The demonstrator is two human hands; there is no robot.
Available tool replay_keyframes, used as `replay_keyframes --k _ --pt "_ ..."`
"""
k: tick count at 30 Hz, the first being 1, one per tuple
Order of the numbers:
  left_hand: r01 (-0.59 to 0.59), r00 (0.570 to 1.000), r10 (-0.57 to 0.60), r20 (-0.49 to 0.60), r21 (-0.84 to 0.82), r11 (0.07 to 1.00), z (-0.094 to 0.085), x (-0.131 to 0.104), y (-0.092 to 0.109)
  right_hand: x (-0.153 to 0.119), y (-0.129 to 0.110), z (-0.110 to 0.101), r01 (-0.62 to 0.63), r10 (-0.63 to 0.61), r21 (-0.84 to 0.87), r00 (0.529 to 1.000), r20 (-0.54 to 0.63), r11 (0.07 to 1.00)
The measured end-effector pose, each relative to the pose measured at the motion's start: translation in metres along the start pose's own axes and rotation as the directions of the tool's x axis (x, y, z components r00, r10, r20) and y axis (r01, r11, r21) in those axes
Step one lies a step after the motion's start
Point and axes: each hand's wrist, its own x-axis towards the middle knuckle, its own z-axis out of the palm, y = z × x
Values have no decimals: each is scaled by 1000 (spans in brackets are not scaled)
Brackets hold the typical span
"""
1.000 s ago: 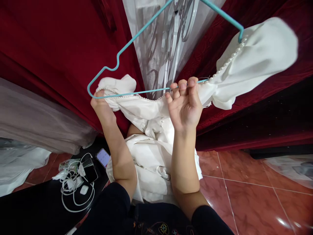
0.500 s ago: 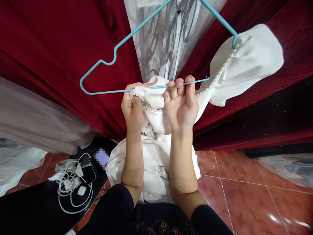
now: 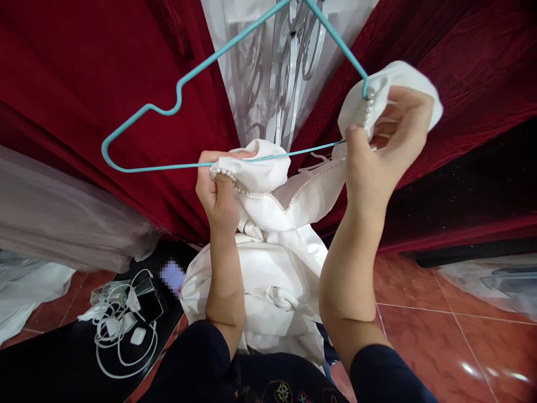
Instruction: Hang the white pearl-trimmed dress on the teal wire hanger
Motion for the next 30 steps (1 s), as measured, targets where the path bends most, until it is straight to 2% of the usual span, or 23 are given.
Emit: replay_keyframes --k 2,3,4,7,10,14,16,18,20,22,24,26,30 --pt "-3 1000 3 2 22 1000 -1 0 3 20 5 -4 171 -167 -81 984 56 982" --pt "10 1000 -10 -2 44 999 -2 0 4 30 9 -7 268 -264 -103 963 51 958" --pt "27 1000 -27 -4 67 997 -3 1 5 39 13 -11 301 -301 -96 954 22 949" --pt "44 999 -46 12 86 995 -5 0 6 63 23 -20 298 -303 -78 950 -71 952" --pt "18 999 -20 35 61 998 -6 0 4 77 26 -19 278 -288 -96 951 -113 956" --pt "0 1000 -1 24 47 999 -10 5 0 83 11 -11 335 -354 -141 924 -146 932" --pt "-38 999 38 33 16 999 -12 8 -1 85 2 -13 327 -347 -144 925 -154 934" --pt "-70 996 71 50 -16 997 -13 11 -4 84 -3 -21 260 -280 -119 937 -211 958" --pt "-77 995 79 60 -43 996 -13 11 -6 79 1 -30 135 -148 -61 941 -304 989" --pt "-61 997 63 47 -39 997 -11 10 -8 68 13 -35 -2 20 46 919 -394 999" --pt "-38 999 39 22 -10 999 -9 8 -10 50 30 -33 -114 173 164 892 -417 980" --pt "-2 1000 2 2 16 1000 -8 6 -12 28 46 -24 -209 284 239 894 -345 948" --pt "57 998 -57 -2 9 998 -9 7 -18 -14 56 3 -364 405 330 912 -62 871"
